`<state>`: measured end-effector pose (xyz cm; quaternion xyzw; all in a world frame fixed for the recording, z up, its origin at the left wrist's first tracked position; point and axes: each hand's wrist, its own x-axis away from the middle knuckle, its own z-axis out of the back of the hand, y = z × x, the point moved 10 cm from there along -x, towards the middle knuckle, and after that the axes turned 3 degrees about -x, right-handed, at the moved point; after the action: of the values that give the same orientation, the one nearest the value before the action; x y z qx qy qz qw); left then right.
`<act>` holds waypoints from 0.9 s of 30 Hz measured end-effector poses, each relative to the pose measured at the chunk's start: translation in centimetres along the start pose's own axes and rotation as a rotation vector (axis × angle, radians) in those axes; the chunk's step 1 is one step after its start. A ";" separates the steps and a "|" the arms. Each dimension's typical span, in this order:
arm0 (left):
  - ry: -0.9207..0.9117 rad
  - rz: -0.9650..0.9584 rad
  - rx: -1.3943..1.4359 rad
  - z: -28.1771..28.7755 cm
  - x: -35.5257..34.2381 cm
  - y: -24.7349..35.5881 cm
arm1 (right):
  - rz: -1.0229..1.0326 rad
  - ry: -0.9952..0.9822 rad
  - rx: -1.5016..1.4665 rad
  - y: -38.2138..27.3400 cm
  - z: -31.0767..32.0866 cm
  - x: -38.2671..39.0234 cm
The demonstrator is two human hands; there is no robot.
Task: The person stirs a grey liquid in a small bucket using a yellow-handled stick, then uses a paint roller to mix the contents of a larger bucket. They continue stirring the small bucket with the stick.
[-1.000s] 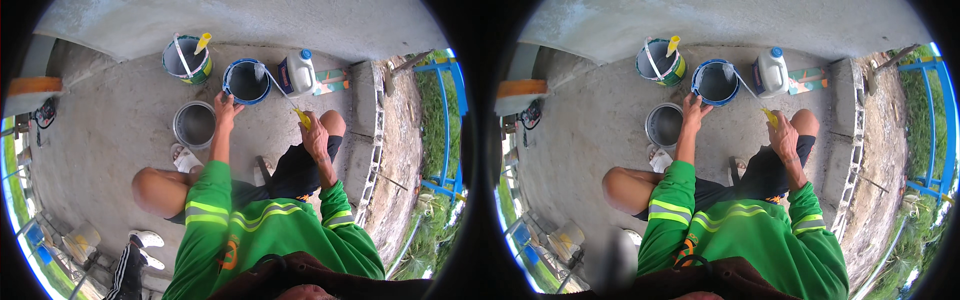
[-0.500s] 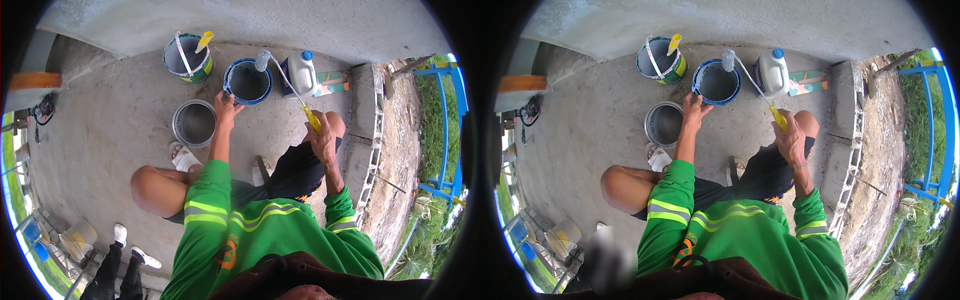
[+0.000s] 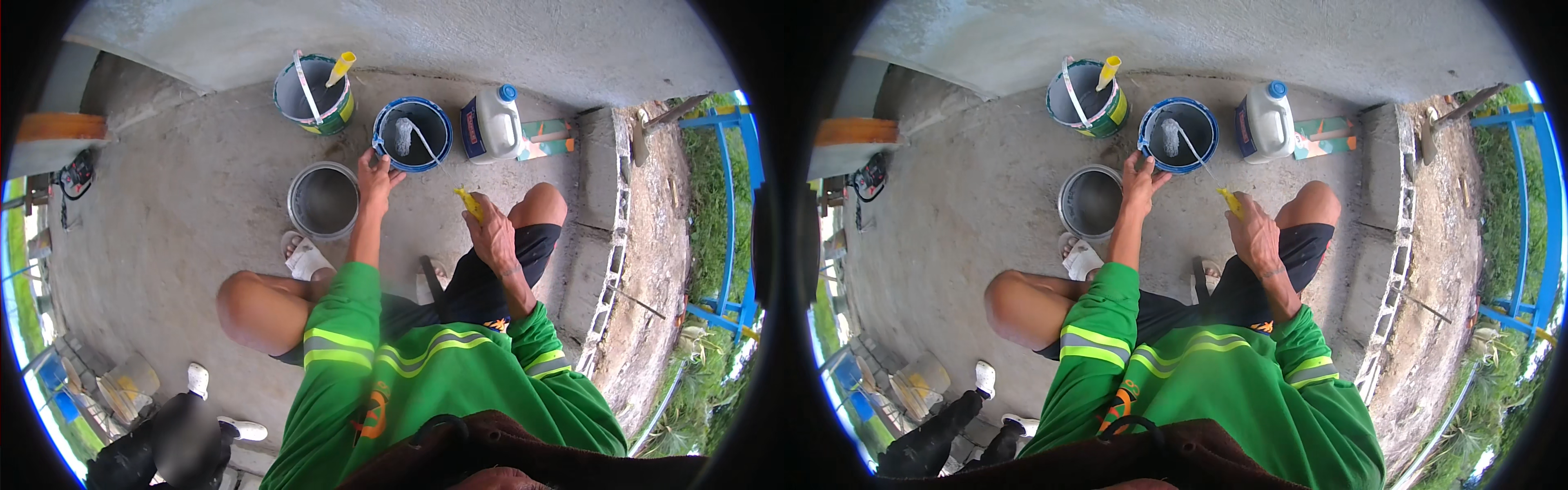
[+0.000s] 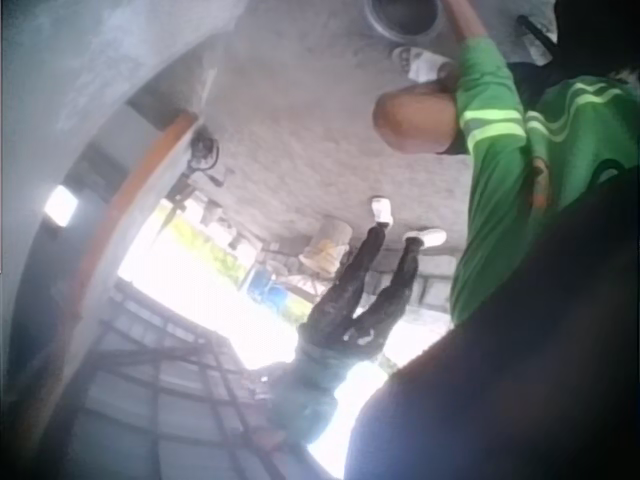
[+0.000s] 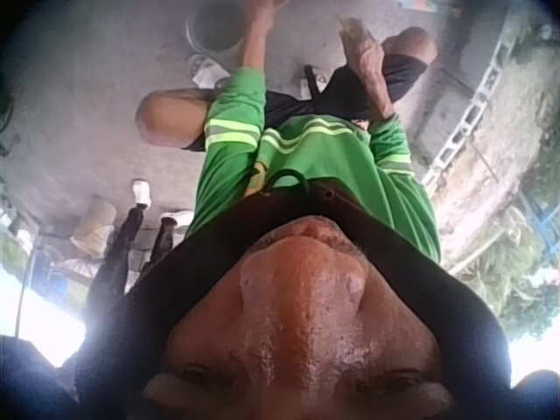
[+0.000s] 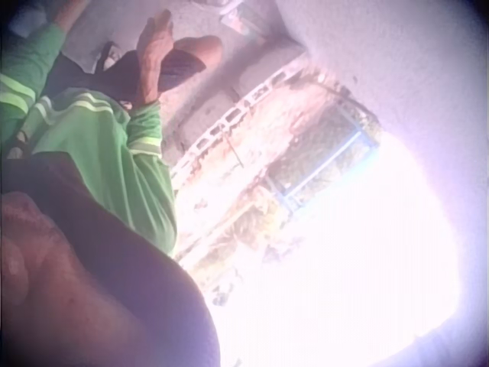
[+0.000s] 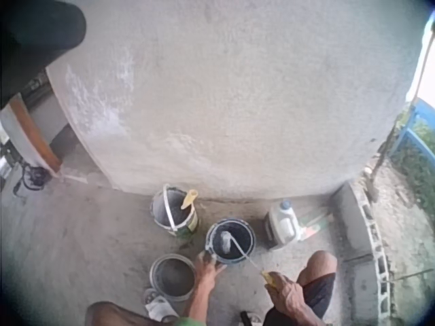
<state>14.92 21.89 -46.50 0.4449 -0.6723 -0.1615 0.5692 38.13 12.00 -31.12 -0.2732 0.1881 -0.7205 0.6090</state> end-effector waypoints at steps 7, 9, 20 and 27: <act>-0.004 0.036 0.022 0.1 0.2 -0.2 | 0.083 -0.083 0.049 -0.1 2.9 1.1; -0.007 0.038 0.021 0.2 0.2 -0.1 | 0.047 -0.156 0.057 0.3 3.0 1.2; 0.030 0.093 0.023 0.5 -0.6 -0.2 | 0.172 -0.207 -0.089 1.5 4.0 1.7; 0.019 0.084 0.033 0.4 -0.4 -0.1 | 0.185 -0.210 -0.090 1.2 4.8 1.8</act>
<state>14.56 22.05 -46.99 0.4269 -0.6877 -0.1221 0.5744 41.82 10.29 -27.78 -0.3557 0.1797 -0.6196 0.6762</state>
